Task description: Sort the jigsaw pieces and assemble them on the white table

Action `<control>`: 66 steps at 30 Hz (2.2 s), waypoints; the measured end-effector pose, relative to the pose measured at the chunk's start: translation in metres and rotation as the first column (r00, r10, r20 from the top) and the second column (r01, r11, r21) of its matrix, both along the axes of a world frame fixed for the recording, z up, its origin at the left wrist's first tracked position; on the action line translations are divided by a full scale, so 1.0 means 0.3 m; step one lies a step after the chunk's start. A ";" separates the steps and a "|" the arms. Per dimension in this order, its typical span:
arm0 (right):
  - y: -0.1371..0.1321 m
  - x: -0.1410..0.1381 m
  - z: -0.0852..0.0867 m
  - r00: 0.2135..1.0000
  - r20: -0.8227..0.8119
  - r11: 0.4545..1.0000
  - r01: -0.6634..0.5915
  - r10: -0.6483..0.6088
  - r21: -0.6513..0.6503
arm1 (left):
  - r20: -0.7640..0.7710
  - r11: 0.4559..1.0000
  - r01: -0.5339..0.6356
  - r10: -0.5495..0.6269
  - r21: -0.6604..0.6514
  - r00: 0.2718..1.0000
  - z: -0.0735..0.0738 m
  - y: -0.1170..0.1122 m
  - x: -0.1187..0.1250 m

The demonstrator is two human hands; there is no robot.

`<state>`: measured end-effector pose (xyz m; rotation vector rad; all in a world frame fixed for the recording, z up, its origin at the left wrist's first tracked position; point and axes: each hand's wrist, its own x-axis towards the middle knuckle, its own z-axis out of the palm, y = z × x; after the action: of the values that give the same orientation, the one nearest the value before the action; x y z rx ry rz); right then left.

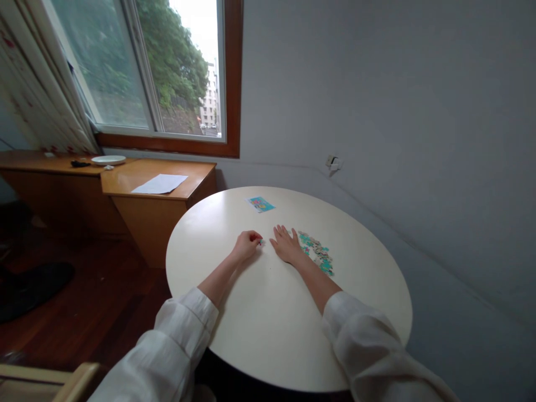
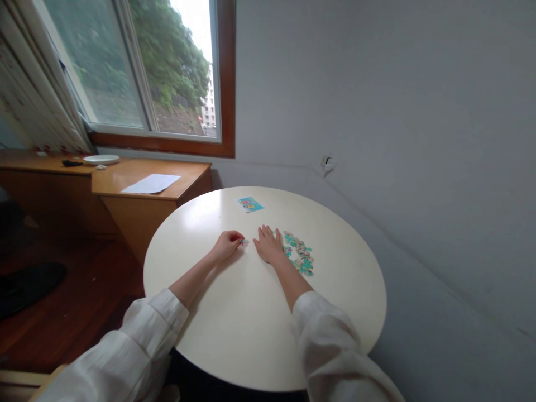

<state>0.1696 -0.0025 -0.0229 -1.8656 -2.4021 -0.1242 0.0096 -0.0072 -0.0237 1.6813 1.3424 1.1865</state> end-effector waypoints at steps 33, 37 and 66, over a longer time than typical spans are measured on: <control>-0.111 -0.012 0.021 0.592 -0.771 0.972 -0.167 0.233 0.165 | 0.128 0.993 0.112 -0.115 0.035 0.985 -0.011 -0.015 0.035; -0.108 -0.010 0.020 0.541 -0.813 0.976 -0.162 0.214 0.148 | 0.082 0.994 0.100 -0.103 0.044 0.991 -0.014 -0.014 0.035; -0.103 0.008 0.024 0.513 -0.850 0.950 -0.307 0.118 -0.054 | 0.006 0.997 0.053 -0.053 0.058 0.999 -0.022 -0.005 0.027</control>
<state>0.1719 -0.0335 -0.0157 -1.1751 -1.8975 0.8788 0.0176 -0.0088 -0.0303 1.7404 1.2620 1.2103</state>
